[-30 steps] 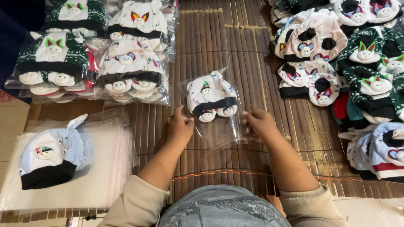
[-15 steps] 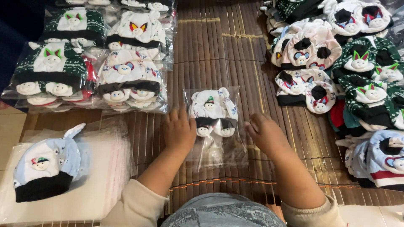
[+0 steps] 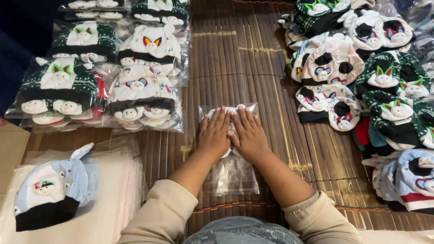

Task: Packaging baby hats and booties into plastic bags for retail

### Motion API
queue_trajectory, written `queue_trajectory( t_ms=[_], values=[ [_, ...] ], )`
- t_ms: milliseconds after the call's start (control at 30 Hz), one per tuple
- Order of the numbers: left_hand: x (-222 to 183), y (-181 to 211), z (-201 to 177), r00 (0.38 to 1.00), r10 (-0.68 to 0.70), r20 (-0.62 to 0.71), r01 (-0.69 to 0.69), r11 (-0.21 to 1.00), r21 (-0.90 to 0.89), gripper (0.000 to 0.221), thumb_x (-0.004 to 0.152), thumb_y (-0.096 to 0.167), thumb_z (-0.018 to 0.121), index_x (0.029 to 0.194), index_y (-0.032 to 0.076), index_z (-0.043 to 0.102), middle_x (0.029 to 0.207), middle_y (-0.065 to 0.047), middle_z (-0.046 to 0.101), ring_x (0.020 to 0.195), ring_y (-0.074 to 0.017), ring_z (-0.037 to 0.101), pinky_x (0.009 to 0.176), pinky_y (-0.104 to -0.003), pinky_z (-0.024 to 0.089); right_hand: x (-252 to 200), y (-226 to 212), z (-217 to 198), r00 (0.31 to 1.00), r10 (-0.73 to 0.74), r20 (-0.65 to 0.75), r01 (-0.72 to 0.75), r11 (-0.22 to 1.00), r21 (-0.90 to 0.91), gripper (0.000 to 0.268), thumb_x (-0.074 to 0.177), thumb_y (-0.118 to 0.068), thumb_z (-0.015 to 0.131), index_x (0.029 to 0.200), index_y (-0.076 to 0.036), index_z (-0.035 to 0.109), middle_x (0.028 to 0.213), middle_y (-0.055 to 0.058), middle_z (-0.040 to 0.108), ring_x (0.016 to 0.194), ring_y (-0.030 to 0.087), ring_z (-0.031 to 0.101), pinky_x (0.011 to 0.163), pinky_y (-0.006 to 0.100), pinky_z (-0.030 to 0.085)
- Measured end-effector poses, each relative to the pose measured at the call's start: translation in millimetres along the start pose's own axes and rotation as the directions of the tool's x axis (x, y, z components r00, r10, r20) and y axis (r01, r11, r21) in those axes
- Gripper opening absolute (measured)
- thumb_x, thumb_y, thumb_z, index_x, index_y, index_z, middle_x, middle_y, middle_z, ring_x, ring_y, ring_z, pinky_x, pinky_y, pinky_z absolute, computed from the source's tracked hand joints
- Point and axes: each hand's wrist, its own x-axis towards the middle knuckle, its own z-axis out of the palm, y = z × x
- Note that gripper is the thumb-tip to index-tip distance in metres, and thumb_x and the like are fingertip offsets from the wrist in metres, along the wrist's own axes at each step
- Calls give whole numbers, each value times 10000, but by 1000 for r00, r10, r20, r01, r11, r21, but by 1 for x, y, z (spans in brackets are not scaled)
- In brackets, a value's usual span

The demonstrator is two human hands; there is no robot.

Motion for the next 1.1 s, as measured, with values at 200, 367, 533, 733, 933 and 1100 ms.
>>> queue_trajectory(
  t_ms=[200, 367, 533, 733, 933, 1100],
  values=[
    [-2, 2, 12, 999, -20, -27, 20, 1000, -18, 754, 905, 373, 518, 1594, 125, 333, 1672, -120, 285, 1548, -279, 253, 1224, -568, 197, -8, 11, 18, 989, 61, 132, -60, 998, -8, 688, 1010, -561, 408, 1617, -243, 350, 1676, 113, 314, 1543, 317, 285, 1216, 489, 290],
    [-2, 4, 19, 997, -49, -52, 48, 999, -26, 722, 918, 385, 501, 1584, 144, 359, 1663, -114, 309, 1544, -272, 268, 1225, -559, 195, -6, 13, 19, 979, 77, 191, -84, 996, 33, 701, 1013, -567, 402, 1627, -236, 332, 1685, 132, 289, 1548, 327, 271, 1206, 496, 297],
    [0, 3, 20, 998, -51, -35, 50, 998, -38, 697, 937, 384, 478, 1577, 131, 370, 1660, -128, 313, 1543, -285, 270, 1222, -563, 187, -4, 13, 21, 969, 96, 229, -108, 993, 41, 696, 1020, -583, 362, 1630, -252, 319, 1692, 115, 274, 1552, 320, 260, 1203, 508, 304],
    [1, 4, 16, 997, -68, 20, 69, 997, -38, 677, 948, 383, 459, 1566, 116, 381, 1650, -142, 323, 1545, -295, 260, 1222, -573, 174, -2, 13, 23, 967, 90, 238, -96, 995, 9, 672, 1029, -559, 355, 1626, -253, 324, 1682, 105, 298, 1542, 315, 289, 1196, 505, 323],
    [1, 3, 16, 998, -63, 30, 65, 997, -53, 681, 951, 387, 450, 1569, 111, 374, 1649, -147, 318, 1542, -303, 262, 1221, -576, 172, 0, 12, 20, 964, 95, 247, -103, 994, 20, 670, 1027, -556, 366, 1623, -252, 329, 1673, 110, 308, 1538, 318, 295, 1193, 501, 330],
    [0, 2, 14, 998, -45, -35, 43, 998, -41, 679, 954, 379, 465, 1575, 118, 373, 1641, -144, 338, 1532, -305, 292, 1221, -566, 189, 0, 10, 17, 958, 120, 259, -134, 990, 35, 675, 1022, -566, 361, 1629, -280, 302, 1685, 84, 280, 1549, 301, 268, 1205, 487, 309]
  ],
)
